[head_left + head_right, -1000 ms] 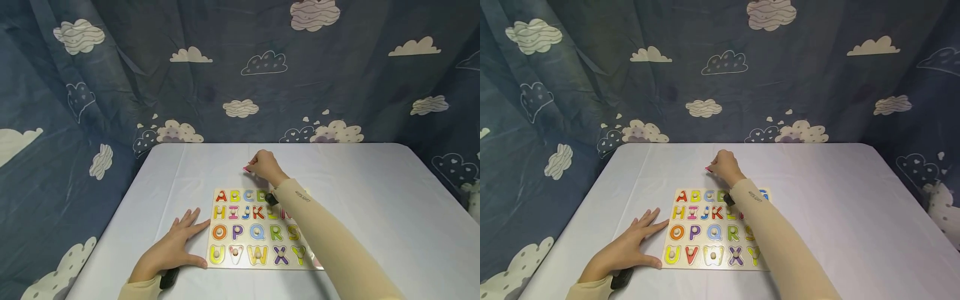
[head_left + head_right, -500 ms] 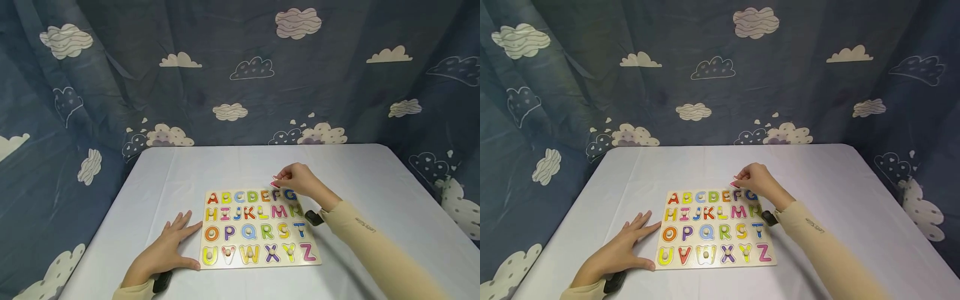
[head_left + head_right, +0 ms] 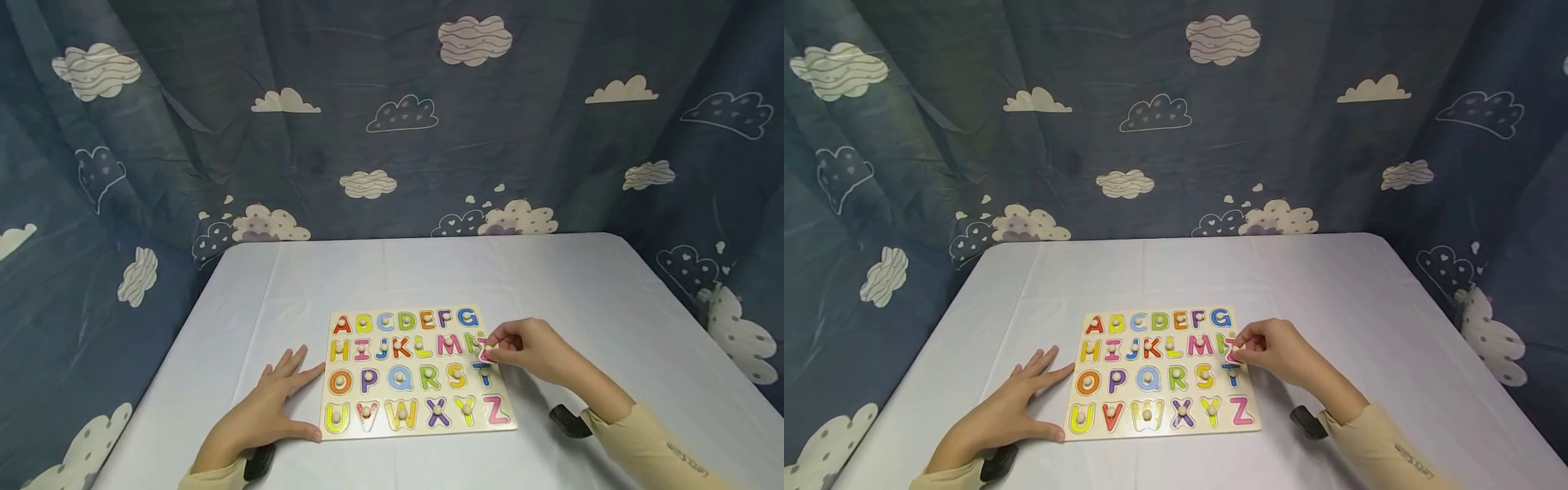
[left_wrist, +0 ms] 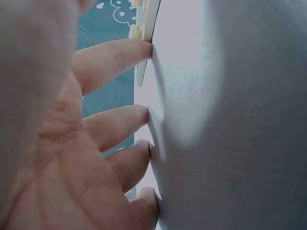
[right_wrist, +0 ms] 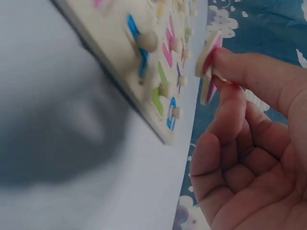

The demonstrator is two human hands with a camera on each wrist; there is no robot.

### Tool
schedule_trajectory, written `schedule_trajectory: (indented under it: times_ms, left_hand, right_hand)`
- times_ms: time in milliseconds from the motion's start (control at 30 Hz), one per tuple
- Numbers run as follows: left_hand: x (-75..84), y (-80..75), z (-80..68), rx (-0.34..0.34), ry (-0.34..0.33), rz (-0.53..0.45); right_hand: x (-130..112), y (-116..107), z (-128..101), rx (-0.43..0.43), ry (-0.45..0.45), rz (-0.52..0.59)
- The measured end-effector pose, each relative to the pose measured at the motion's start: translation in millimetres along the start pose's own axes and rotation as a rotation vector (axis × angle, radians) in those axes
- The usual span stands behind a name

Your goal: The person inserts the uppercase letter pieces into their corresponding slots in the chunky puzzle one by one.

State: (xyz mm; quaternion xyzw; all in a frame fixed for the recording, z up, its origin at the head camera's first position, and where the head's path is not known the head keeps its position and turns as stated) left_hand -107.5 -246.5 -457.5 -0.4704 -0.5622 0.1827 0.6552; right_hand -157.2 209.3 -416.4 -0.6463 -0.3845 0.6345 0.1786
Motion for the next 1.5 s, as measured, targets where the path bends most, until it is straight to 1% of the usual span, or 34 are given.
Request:
schedule_trajectory:
  times_ms: [100, 200, 400, 667, 800, 1133, 1233, 1333, 1400, 1433, 1467, 1500]
  left_hand:
    - [-1.0, -0.3, -3.3, -0.001, -0.005, -0.001]
    - [-2.1, -1.0, -6.3, 0.01, -0.008, 0.002]
    - [-3.8, -2.1, -9.6, 0.017, -0.02, 0.011]
    - [-6.4, -3.5, -12.9, 0.017, -0.016, 0.015]
    - [-6.2, -3.3, -17.6, 0.023, -0.032, 0.011]
    - [-4.8, -4.5, -26.9, 0.041, -0.054, 0.005]
    - [-5.2, -3.4, -25.4, 0.035, -0.06, 0.002]
    - [-5.6, -2.3, -23.0, 0.018, -0.05, -0.001]
    - [-5.6, -3.6, -21.8, 0.008, -0.043, -0.012]
    - [-5.3, -5.3, -21.3, 0.011, -0.036, -0.012]
    - [-4.8, -7.5, -20.9, 0.023, -0.027, -0.006]
    - [-3.7, -10.8, -20.3, 0.049, -0.015, 0.01]
  right_hand:
    - [3, 7, -15, -0.024, 0.008, 0.03]
    - [4, 13, -27, -0.044, -0.011, 0.048]
    - [5, 27, -42, -0.076, -0.02, 0.071]
    - [9, 41, -52, -0.111, -0.027, 0.117]
    - [9, 45, -52, -0.11, -0.017, 0.126]
    - [9, 55, -54, -0.034, 0.0, 0.124]
    - [9, 54, -56, -0.025, -0.002, 0.111]
    - [9, 49, -58, -0.005, 0.02, 0.082]
    - [10, 41, -58, 0.044, 0.029, 0.027]
    - [11, 35, -58, 0.084, 0.026, -0.013]
    - [11, 28, -57, 0.127, 0.021, -0.051]
    - [12, 21, -57, 0.179, 0.008, -0.097]
Point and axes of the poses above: each hand's wrist, its own z-axis towards the middle knuckle, its own y-axis out of the palm, x = y × z, the point moved 1 cm from there along z, towards the middle knuckle, and after that the axes turned 4 degrees about y, right-handed, at the moved point
